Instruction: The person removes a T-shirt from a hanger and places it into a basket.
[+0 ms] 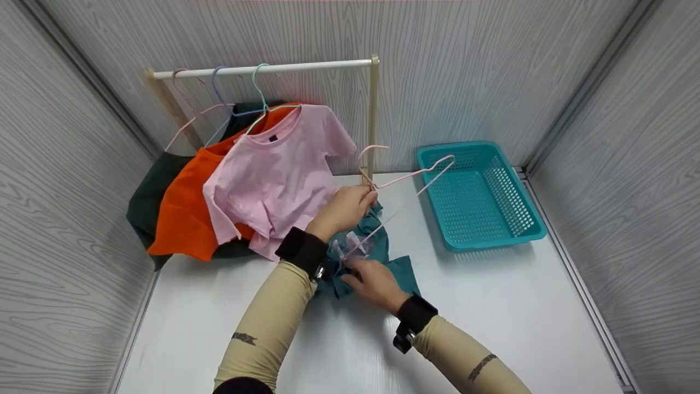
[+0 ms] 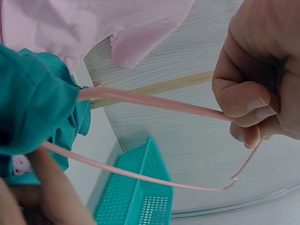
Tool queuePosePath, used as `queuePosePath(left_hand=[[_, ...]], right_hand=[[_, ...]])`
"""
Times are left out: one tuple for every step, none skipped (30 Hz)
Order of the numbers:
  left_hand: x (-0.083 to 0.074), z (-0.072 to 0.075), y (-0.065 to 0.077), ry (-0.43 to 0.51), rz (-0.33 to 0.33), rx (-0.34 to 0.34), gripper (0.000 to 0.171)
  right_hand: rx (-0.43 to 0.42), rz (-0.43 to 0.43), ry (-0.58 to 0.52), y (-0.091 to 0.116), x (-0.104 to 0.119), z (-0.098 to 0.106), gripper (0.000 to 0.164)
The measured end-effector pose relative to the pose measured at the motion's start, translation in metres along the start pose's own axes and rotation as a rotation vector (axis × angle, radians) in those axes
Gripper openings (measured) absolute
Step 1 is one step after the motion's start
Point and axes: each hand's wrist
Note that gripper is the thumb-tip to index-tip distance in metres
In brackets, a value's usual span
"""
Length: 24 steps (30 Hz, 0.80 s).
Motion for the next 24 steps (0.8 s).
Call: queuePosePath(left_hand=[[0.0,-0.001,-0.001,-0.004,-0.002,-0.003,0.032],[0.0,-0.002,-0.001,-0.006,0.0,-0.003,0.032],[0.0,-0.003,-0.002,-0.006,0.003,-0.004,0.032],[-0.001,-0.004,-0.002,-0.01,0.002,-0.007,0.032],[-0.001,-0.005,-0.003,-0.012,0.001,-0.009,0.032],[-0.002,-0.005,-0.003,-0.014,0.0,-0.012,0.032],[-0.002,-0.005,-0.003,-0.018,0.001,-0.014,0.032],[-0.002,-0.005,-0.003,-0.02,0.003,-0.015,0.031],[-0.002,-0.004,-0.003,-0.02,0.004,-0.017,0.031],[-0.001,-0.004,-0.003,-0.021,0.006,-0.019,0.031],[0.0,-0.002,-0.002,-0.022,0.013,-0.018,0.03],[0.002,0.0,-0.001,-0.023,0.024,-0.018,0.03],[0.004,0.003,0.0,-0.019,0.032,-0.015,0.03],[0.006,0.006,0.002,-0.016,0.037,-0.016,0.029],[0.008,0.011,0.004,-0.021,0.04,-0.018,0.029],[0.011,0.015,0.007,-0.023,0.046,-0.016,0.03],[0.013,0.02,0.009,-0.021,0.057,-0.013,0.03],[0.016,0.025,0.012,-0.024,0.065,-0.009,0.03],[0.019,0.031,0.015,-0.015,0.083,-0.001,0.03],[0.021,0.036,0.018,-0.008,0.107,0.007,0.031],[0.024,0.04,0.021,-0.002,0.133,0.017,0.031],[0.026,0.045,0.023,0.008,0.16,0.027,0.032],[0.028,0.049,0.026,0.008,0.182,0.032,0.032],[0.03,0.053,0.028,-0.001,0.196,0.032,0.033]], right_hand=[[-0.003,0.025,0.022,0.0,0.004,-0.003,0.012],[-0.002,0.051,0.046,0.001,0.007,-0.005,0.011],[0.003,0.076,0.072,0.001,0.01,-0.007,0.012],[0.006,0.105,0.098,0.002,0.013,-0.009,0.011],[0.014,0.134,0.124,0.003,0.015,-0.011,0.011],[0.028,0.159,0.146,0.005,0.016,-0.012,0.011],[0.045,0.18,0.159,0.006,0.016,-0.013,0.012],[0.068,0.194,0.162,0.008,0.016,-0.014,0.014],[0.089,0.201,0.163,0.01,0.014,-0.015,0.015],[0.11,0.201,0.161,0.012,0.012,-0.015,0.016],[0.129,0.191,0.152,0.015,0.009,-0.016,0.017],[0.14,0.176,0.142,0.017,0.005,-0.016,0.017],[0.145,0.164,0.129,0.019,0.0,-0.015,0.017],[0.15,0.144,0.122,0.022,-0.005,-0.014,0.018],[0.147,0.126,0.12,0.026,-0.011,-0.013,0.017],[0.142,0.112,0.115,0.029,-0.017,-0.012,0.017],[0.136,0.096,0.113,0.033,-0.024,-0.011,0.017],[0.13,0.078,0.114,0.037,-0.031,-0.01,0.016],[0.13,0.057,0.112,0.041,-0.038,-0.008,0.016],[0.127,0.034,0.117,0.045,-0.046,-0.007,0.015],[0.125,0.012,0.122,0.049,-0.053,-0.005,0.014],[0.125,-0.009,0.122,0.054,-0.06,-0.003,0.014],[0.132,-0.035,0.125,0.058,-0.067,-0.002,0.014],[0.137,-0.061,0.125,0.062,-0.073,0.0,0.014]])
Point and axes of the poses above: each hand's wrist, its own y-axis away from the middle knuckle, its own z-axis out of the back of the hand, x = y × z, and after that the axes turned 14 degrees about y, right-handed
